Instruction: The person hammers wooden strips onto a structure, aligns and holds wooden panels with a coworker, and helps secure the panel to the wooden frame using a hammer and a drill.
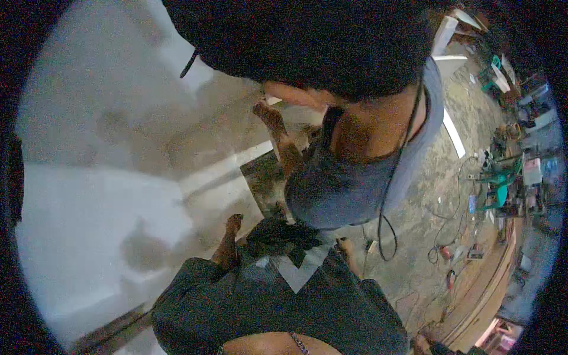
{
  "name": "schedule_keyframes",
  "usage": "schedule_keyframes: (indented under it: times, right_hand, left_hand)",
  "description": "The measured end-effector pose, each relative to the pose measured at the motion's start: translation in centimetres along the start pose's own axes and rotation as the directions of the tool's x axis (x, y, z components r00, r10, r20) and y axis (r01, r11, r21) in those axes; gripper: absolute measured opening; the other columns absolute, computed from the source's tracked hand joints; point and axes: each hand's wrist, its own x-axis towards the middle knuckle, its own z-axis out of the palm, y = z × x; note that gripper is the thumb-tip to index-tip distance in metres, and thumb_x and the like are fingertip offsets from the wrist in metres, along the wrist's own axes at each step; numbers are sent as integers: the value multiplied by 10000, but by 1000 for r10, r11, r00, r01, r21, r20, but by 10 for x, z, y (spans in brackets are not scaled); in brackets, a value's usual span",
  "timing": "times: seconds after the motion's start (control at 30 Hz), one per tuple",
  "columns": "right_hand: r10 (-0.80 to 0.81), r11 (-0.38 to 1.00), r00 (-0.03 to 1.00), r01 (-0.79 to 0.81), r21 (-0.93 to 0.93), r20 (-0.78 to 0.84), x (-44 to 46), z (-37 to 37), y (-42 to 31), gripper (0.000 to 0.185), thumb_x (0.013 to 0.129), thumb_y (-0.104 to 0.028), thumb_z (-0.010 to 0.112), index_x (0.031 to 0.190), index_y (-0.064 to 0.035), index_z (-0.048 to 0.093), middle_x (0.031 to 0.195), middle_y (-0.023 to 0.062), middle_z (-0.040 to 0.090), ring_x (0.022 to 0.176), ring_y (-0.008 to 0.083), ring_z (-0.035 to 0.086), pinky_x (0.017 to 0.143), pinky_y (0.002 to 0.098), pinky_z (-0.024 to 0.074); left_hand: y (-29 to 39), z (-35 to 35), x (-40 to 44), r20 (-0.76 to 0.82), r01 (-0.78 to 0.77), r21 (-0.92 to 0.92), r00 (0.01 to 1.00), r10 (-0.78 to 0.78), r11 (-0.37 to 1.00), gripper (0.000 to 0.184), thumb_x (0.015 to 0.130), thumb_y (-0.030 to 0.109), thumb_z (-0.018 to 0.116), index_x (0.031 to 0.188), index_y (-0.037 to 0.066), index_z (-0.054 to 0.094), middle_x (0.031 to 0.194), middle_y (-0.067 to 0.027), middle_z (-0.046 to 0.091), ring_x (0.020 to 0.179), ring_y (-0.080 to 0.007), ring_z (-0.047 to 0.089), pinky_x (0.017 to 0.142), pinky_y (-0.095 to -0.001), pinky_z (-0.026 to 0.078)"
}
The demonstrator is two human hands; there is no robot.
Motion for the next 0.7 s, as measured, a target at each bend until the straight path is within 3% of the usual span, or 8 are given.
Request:
schedule_keyframes:
  times: [0.13,0.2,0.23,0.3,0.4,0.47,0.6,0.7]
  right_hand:
    - [-13,948,999,22,317,-31,-26,-19,-42,281,842,-258,525,1002,-29,496,755,127,593,618,226,578,521,363,459]
    - [-70,900,997,68,430,-10,-4,-33,-33,298,858,-252,506,1060,-42,444,716,144,586,508,241,573,444,379,473]
    - [-74,907,997,69,415,-4,-1,-40,-34,298,858,-252,506,1060,-42,444,716,144,586,508,241,573,444,379,473]
    - [-37,915,999,50,401,-40,-1,-51,-40,294,842,-243,533,1039,-45,440,700,136,580,530,238,589,449,359,484]
    - [35,923,999,-31,383,-2,-8,-69,-38,304,825,-234,562,1028,-40,447,711,141,585,549,238,599,460,351,494]
    - [88,923,995,-98,371,45,-7,-78,-30,314,817,-231,578,1028,-33,455,730,149,593,557,239,602,468,353,498]
    - [-268,805,950,129,579,162,55,-77,67,332,826,-290,553,1009,-26,470,742,130,592,596,235,609,512,347,505]
    - [-213,893,972,151,424,102,46,-87,42,352,816,-312,553,986,-12,484,745,128,594,628,235,609,546,348,496]
  left_hand:
    - [29,-7,-6,12,223,-187,974,-225,957,240,825,249,487,902,49,594,812,-108,618,646,-212,600,525,-326,475]
    - [39,-7,-2,491,655,-327,733,-471,681,223,817,230,474,924,78,596,891,-120,601,877,-258,572,662,-375,478]
    - [36,6,-5,489,666,-332,727,-482,668,223,817,230,474,924,78,596,891,-120,601,877,-258,572,662,-375,478]
    - [27,46,-12,320,72,77,943,-93,994,251,794,291,530,932,90,592,864,-108,585,854,-255,569,647,-377,478]
    - [48,51,-17,298,23,119,953,-58,993,285,780,333,554,930,94,587,844,-126,580,843,-257,569,664,-382,478]
    - [62,52,-22,268,159,30,950,-161,987,295,788,331,535,941,83,583,862,-139,582,847,-274,570,675,-392,477]
    - [87,49,-29,245,566,-330,824,-510,756,339,821,321,460,981,40,564,931,-190,591,862,-341,570,716,-432,472]
    - [45,144,-33,244,514,-162,848,-471,842,415,787,386,489,962,22,580,907,-211,601,834,-362,579,716,-438,469]
